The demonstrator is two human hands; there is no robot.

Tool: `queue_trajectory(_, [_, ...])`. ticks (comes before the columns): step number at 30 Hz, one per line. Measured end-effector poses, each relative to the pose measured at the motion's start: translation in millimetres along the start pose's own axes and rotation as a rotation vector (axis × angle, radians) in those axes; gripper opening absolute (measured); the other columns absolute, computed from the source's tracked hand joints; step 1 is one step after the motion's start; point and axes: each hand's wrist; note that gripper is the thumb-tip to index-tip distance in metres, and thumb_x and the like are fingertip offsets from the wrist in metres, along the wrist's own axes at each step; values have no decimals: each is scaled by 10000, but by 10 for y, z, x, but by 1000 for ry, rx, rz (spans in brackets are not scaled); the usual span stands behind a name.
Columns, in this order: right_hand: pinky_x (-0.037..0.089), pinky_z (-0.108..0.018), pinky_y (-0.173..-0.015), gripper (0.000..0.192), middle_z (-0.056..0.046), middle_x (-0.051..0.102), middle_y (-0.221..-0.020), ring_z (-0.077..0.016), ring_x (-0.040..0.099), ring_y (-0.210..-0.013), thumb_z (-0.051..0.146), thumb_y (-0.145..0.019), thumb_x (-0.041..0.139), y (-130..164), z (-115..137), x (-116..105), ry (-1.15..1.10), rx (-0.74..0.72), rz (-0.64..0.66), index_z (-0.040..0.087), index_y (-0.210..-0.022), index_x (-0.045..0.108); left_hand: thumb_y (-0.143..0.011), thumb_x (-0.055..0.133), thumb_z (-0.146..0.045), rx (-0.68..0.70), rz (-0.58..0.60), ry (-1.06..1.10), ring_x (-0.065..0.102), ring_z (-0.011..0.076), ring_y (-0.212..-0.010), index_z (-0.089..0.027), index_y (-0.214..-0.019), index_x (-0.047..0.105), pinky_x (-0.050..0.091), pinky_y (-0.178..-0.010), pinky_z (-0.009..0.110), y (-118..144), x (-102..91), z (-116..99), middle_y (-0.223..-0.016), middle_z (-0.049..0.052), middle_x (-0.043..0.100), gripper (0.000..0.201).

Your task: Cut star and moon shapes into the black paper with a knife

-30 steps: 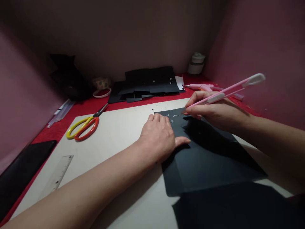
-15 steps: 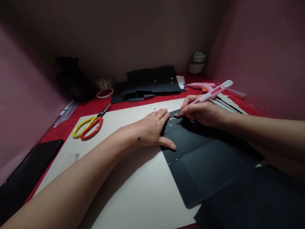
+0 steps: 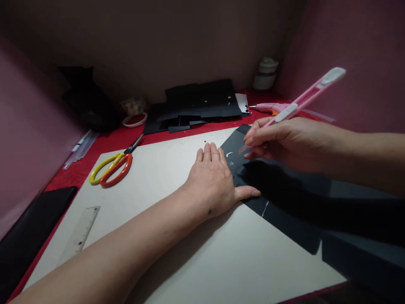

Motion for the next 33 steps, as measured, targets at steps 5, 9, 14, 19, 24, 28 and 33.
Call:
queue_trajectory(5, [365,-284,-468,239,8,522,-527,-124,494,-511,167,-698,730,-8,-190,94,-47,-30,-117,223,-538,561,-837,351,-892,-1,-61,-19,383,543,-1397,104,-1366,530,291,-1163,604,43,-61,-10,-1404,370,519,1142])
queue_trajectory(9, [325,-267,-471,196,23,537,-490,-132,555,-520,182,-687,745,6,-267,55,-50,-51,-138,224,-578,587,-912,419,-783,112,-153,129,625,431,-1094,-56,-1074,711,485,-954,543,-7,-179,290,-1106,251,683,800])
queue_trajectory(14, [301,-276,-472,183,28,528,-473,-122,505,-481,216,-697,738,44,-291,24,-25,-83,-138,226,-591,590,-784,703,-729,303,-82,216,298,361,-1507,-163,-1500,446,356,-1165,447,-164,-86,563,-1624,176,354,948])
queue_trajectory(19, [314,-291,-482,143,29,582,-538,-139,487,-518,193,-734,746,88,-359,52,100,-123,-134,240,-681,621,-813,667,-730,369,10,241,44,372,-1567,-171,-1604,252,154,-1238,544,-208,15,555,-1692,191,107,1053])
queue_trajectory(24, [338,-295,-514,101,28,610,-655,-140,502,-586,197,-766,726,195,-365,97,306,-210,-132,237,-733,640,-804,656,-749,377,38,244,-7,370,-1566,-141,-1616,193,113,-1241,556,-203,2,555,-1689,204,51,1115])
queue_trajectory(28, [324,-289,-510,81,43,589,-637,-115,462,-553,218,-776,701,225,-350,127,443,-264,-91,226,-744,627,-791,668,-755,359,44,215,-22,368,-1567,-124,-1618,168,94,-1247,545,-225,4,553,-1694,203,37,1154])
queue_trajectory(33, [319,-288,-510,89,49,576,-617,-108,451,-539,230,-798,681,211,-351,133,531,-310,-55,229,-741,612,-771,645,-801,381,28,217,5,375,-1568,-114,-1616,182,89,-1255,527,-232,9,547,-1696,200,46,1183])
Point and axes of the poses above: each hand's wrist, its own y-axis away from the middle knuckle, its own x-axis out of the palm, z = x × y
